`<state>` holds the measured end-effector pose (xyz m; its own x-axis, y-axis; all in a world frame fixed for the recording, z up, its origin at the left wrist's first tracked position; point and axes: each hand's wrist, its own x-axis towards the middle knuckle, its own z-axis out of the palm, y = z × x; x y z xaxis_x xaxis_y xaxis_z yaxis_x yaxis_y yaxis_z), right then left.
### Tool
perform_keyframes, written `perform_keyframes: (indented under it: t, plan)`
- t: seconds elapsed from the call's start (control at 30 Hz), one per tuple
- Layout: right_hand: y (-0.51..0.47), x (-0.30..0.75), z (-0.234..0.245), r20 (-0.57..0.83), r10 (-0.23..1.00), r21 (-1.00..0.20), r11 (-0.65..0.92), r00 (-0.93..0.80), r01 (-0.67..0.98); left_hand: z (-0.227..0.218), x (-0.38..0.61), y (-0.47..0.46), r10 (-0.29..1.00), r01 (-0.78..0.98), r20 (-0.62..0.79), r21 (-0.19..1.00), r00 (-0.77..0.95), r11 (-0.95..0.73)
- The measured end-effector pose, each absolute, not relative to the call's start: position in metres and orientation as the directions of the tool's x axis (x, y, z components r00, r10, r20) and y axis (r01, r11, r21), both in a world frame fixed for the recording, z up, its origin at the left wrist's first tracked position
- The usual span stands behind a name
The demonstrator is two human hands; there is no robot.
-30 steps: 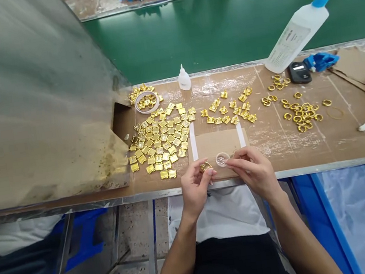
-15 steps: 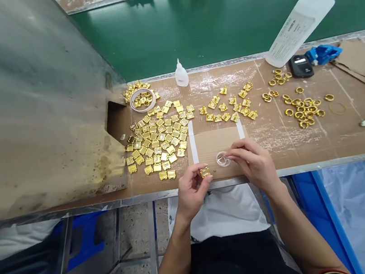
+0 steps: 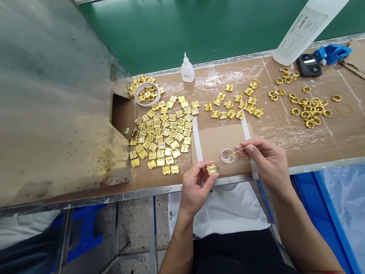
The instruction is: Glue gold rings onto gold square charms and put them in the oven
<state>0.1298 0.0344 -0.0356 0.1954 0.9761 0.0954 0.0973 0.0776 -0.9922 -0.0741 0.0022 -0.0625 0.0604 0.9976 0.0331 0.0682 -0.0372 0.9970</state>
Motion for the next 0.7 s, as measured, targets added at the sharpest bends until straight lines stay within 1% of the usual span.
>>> perform_keyframes:
  t: [0.13, 0.33, 0.5, 0.7]
  plan:
    - [0.024, 0.118, -0.020, 0.150, 0.966, -0.987, 0.132, 0.210, 0.097, -0.061, -0.074, 0.003, 0.996, 0.041, 0.031, 0.999, 0.082, -0.035]
    - [0.007, 0.101, -0.015, 0.212, 0.971, -0.955, 0.181, 0.113, 0.235, -0.059, -0.075, 0.003, 0.993, 0.001, 0.002, 1.000, 0.119, -0.002]
    - [0.004, 0.093, -0.019, 0.206, 0.975, -0.952, 0.181, 0.080, 0.246, -0.061, -0.074, 0.002, 0.989, -0.035, -0.027, 0.999, 0.142, 0.032]
    - [0.005, 0.090, -0.017, 0.168, 0.985, -0.954, 0.150, 0.049, 0.260, -0.061, -0.074, 0.002, 0.988, -0.045, -0.017, 0.999, 0.156, 0.024]
